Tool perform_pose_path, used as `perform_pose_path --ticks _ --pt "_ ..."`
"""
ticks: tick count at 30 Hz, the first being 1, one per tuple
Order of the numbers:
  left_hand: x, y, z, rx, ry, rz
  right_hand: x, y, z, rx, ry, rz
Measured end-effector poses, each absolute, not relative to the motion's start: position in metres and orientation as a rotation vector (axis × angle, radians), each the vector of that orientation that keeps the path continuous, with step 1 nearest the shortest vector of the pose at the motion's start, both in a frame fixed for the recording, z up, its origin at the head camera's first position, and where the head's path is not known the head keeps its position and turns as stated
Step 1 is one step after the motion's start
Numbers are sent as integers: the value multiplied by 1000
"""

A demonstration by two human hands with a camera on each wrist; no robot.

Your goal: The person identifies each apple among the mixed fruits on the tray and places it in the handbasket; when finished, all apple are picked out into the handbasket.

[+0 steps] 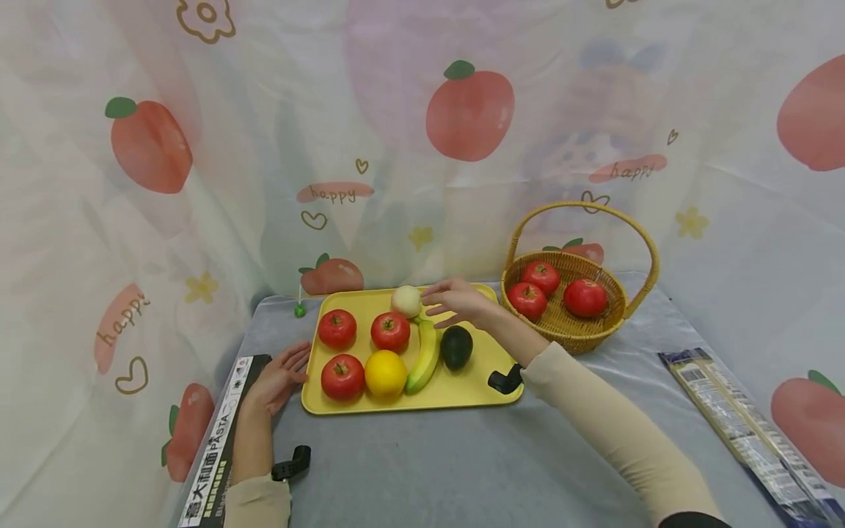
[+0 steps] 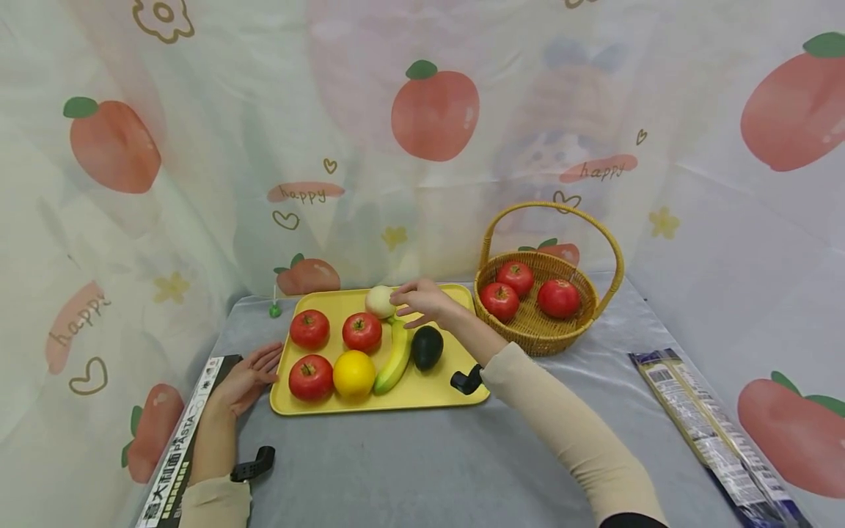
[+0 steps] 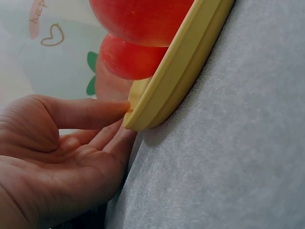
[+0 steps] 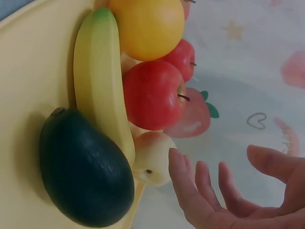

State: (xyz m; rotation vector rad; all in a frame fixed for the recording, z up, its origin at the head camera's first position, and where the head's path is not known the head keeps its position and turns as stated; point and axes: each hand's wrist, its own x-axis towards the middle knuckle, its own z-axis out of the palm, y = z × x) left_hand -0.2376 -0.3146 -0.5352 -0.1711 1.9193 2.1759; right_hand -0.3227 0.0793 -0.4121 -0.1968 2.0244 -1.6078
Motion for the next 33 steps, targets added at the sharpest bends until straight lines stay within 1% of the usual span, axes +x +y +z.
perform_pose_path --ticks 11,18,25,33 --pt "-236 -317 -536 -152 1898 2191 -331 55 -435 -178 2015 -1599" --pt "-236 -317 -535 -174 1893 2196 -335 45 -444 -166 2041 -1578" --pt "-236 -318 -537 -164 1906 2179 -339 28 -457 -77 2044 -1615" --pt "-237 -319 -538 -124 1890 2197 -343 19 -466 -78 2077 -1602"
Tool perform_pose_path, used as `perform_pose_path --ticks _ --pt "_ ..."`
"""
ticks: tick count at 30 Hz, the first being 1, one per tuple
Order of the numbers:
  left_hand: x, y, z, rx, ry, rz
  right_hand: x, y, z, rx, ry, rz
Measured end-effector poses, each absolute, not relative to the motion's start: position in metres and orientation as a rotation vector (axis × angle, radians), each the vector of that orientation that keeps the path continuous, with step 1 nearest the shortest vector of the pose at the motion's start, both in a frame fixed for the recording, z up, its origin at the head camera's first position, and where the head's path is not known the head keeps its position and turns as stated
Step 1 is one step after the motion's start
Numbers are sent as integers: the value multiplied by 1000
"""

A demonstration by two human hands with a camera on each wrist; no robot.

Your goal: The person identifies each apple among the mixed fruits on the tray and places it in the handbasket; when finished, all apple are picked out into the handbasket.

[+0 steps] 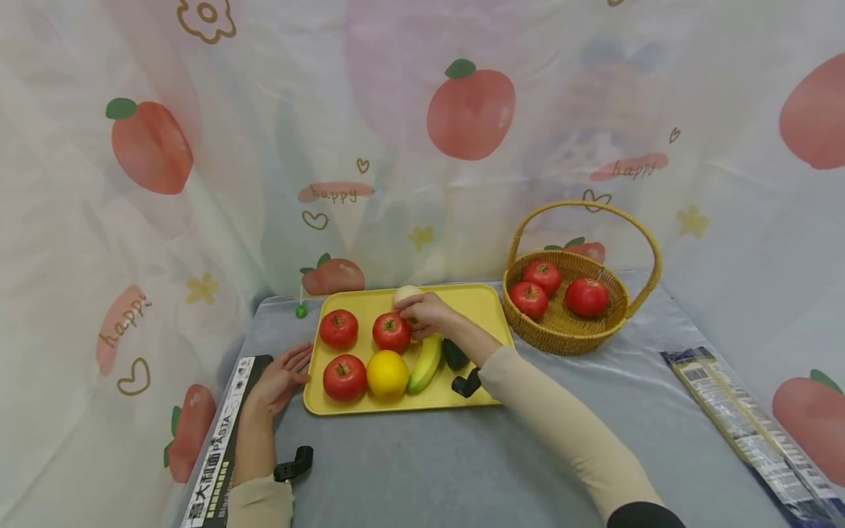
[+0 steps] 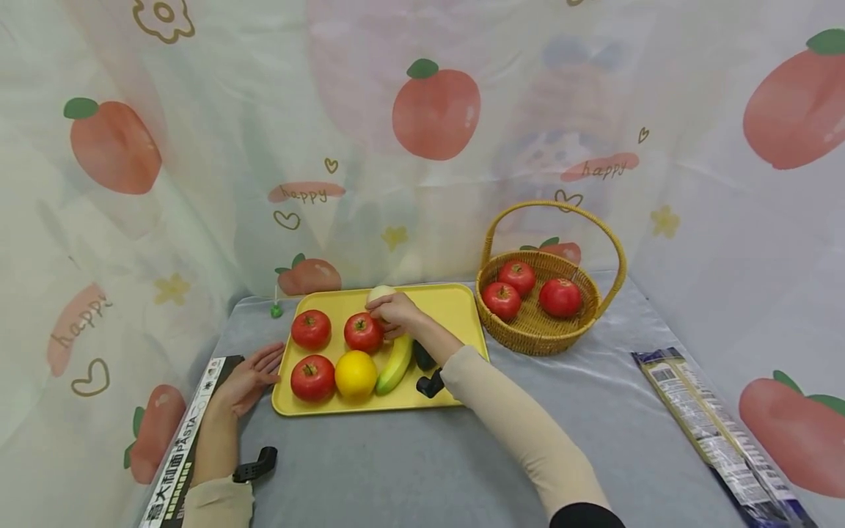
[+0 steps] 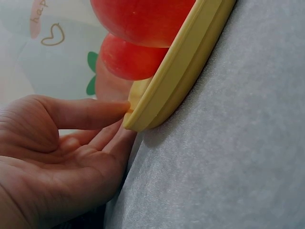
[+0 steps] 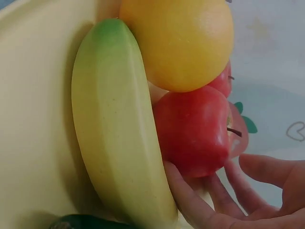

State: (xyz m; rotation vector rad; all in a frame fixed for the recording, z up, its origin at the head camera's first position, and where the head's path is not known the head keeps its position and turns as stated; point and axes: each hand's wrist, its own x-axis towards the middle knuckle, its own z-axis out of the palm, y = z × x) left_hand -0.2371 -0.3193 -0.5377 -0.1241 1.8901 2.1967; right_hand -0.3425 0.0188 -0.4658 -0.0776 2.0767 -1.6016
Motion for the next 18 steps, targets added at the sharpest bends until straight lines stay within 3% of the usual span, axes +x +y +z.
perform_pose_path --ticks 18 --pt "-238 -318 -537 -150 1894 2181 -338 4 -476 -98 2051 -1598"
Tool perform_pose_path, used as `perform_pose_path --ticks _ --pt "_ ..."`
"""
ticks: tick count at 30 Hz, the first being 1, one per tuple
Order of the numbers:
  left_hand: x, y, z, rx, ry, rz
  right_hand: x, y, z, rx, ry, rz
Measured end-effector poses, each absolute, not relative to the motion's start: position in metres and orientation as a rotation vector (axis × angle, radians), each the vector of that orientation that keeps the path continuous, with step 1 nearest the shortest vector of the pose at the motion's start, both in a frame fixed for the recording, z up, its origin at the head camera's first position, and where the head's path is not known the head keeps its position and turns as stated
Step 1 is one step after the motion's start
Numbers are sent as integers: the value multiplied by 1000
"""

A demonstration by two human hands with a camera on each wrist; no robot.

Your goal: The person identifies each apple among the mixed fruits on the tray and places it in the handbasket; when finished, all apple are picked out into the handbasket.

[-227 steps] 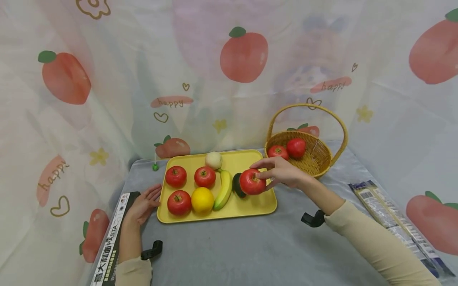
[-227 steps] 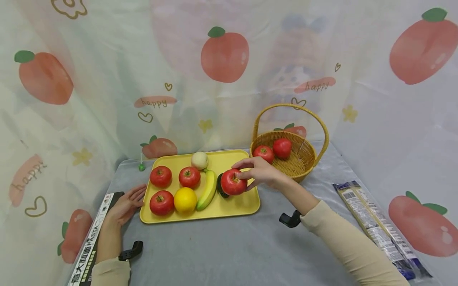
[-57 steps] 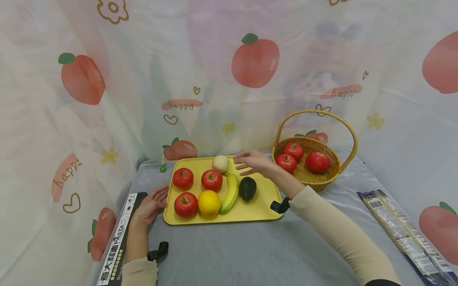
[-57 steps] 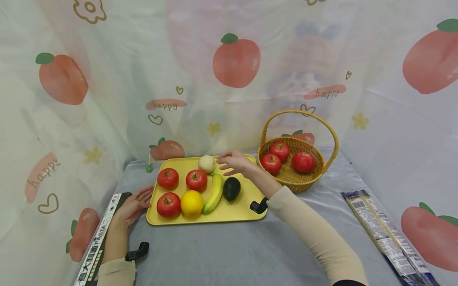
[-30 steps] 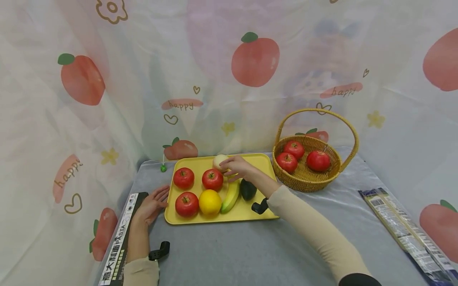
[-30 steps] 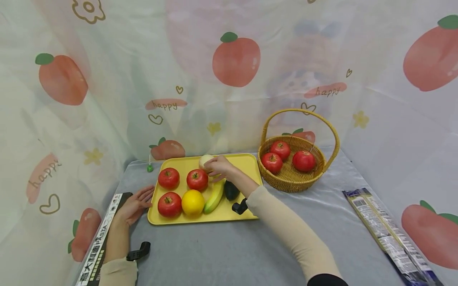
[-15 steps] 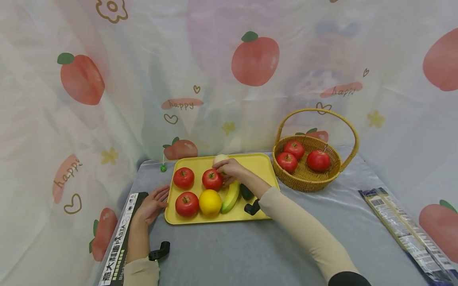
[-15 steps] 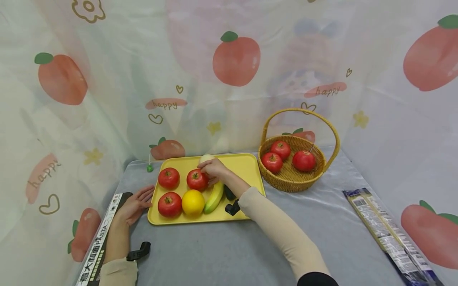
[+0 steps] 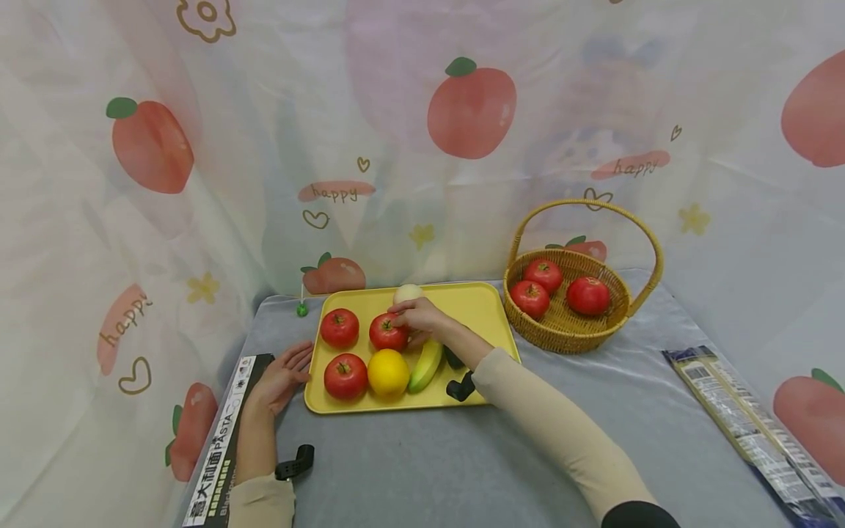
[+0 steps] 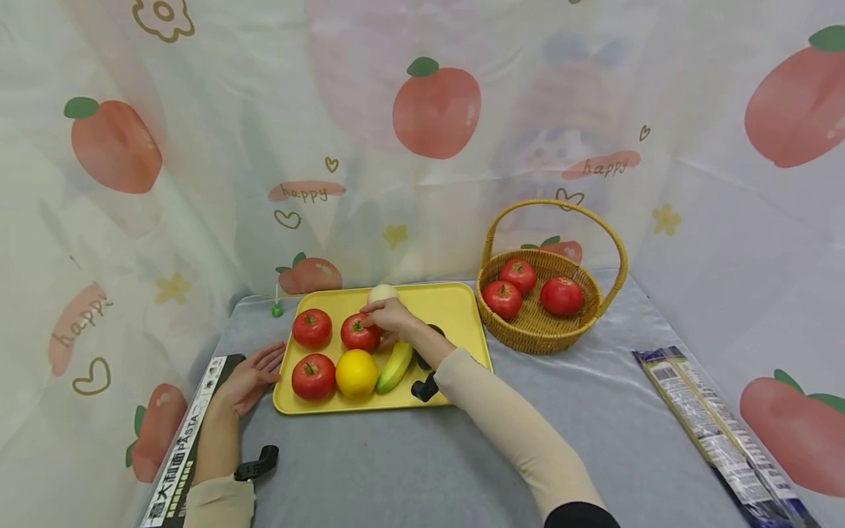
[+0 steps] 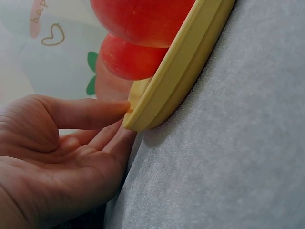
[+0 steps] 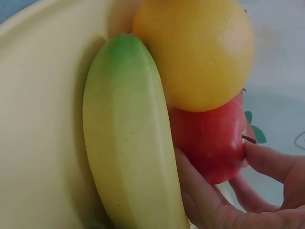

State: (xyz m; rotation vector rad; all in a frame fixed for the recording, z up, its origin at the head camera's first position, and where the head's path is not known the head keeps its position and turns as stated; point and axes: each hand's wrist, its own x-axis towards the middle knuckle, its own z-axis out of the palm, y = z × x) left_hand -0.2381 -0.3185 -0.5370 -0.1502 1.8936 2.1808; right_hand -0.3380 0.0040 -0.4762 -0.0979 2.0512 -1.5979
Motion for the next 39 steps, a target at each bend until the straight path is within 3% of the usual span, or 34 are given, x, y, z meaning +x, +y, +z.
perform_pose_path --ticks 39 --pt "-238 -318 -538 -137 1905 2173 -327 22 -456 -124 2055 -1628"
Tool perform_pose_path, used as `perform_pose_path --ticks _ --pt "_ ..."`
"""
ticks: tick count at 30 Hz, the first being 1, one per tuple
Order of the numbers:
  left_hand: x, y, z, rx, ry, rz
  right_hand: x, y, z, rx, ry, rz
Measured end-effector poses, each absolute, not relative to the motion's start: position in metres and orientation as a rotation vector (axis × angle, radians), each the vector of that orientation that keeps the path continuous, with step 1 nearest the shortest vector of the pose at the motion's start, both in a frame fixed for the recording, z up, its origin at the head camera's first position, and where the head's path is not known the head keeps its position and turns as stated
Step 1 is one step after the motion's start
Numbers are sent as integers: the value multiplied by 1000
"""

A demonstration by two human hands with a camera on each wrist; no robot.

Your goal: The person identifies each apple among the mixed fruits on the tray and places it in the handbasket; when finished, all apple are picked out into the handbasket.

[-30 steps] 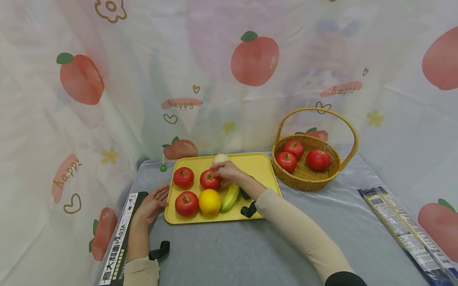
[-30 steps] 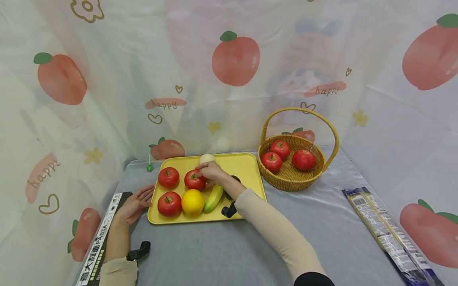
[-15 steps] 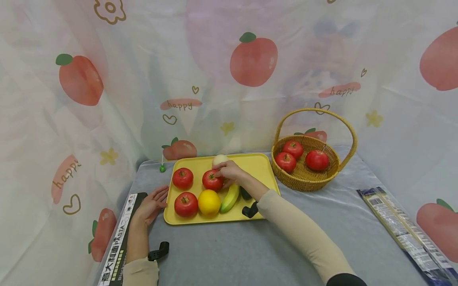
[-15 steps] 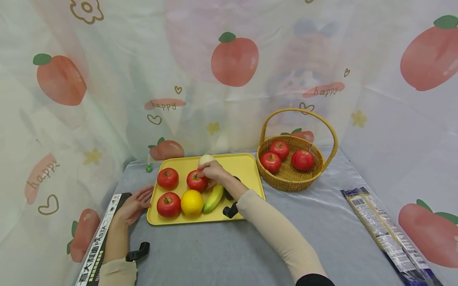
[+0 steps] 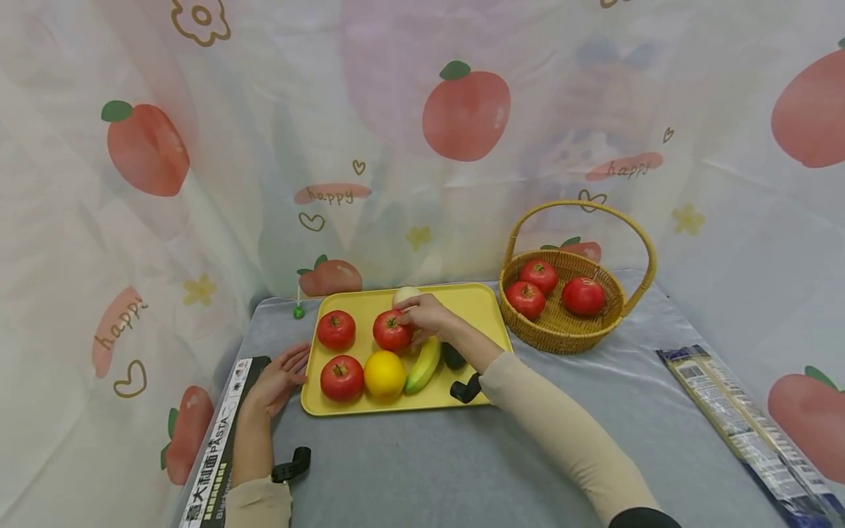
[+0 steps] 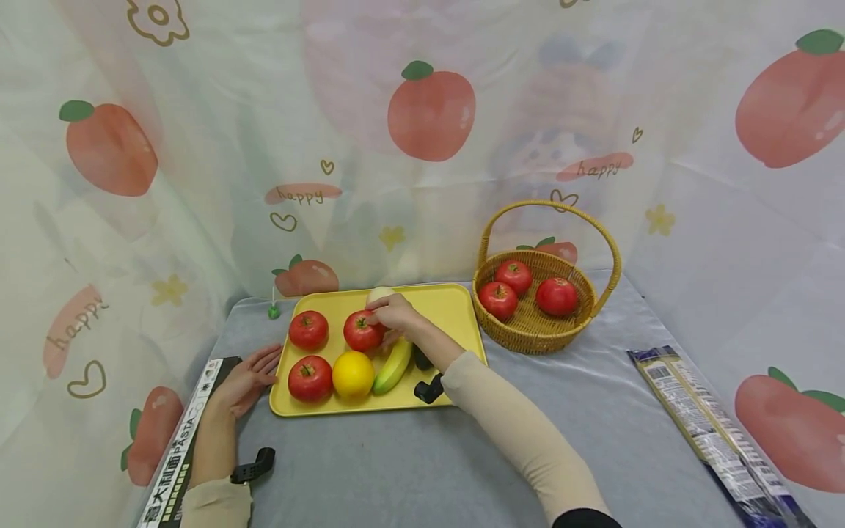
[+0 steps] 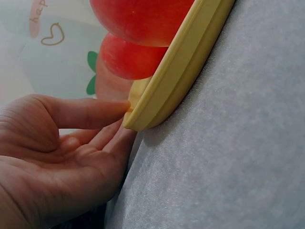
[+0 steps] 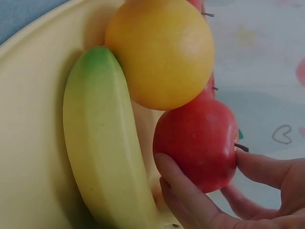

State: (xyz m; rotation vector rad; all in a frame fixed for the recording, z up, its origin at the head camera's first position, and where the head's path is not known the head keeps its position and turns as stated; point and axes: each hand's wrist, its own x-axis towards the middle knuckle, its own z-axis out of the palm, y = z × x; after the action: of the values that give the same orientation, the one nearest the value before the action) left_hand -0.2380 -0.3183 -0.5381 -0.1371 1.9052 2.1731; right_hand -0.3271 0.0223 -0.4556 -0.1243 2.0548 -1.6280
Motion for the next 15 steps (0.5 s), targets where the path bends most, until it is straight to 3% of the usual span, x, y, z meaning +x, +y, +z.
perform_pose_path --ticks 15 --pt "-240 -320 -544 -101 1902 2181 -325 32 -444 -154 2034 -1639"
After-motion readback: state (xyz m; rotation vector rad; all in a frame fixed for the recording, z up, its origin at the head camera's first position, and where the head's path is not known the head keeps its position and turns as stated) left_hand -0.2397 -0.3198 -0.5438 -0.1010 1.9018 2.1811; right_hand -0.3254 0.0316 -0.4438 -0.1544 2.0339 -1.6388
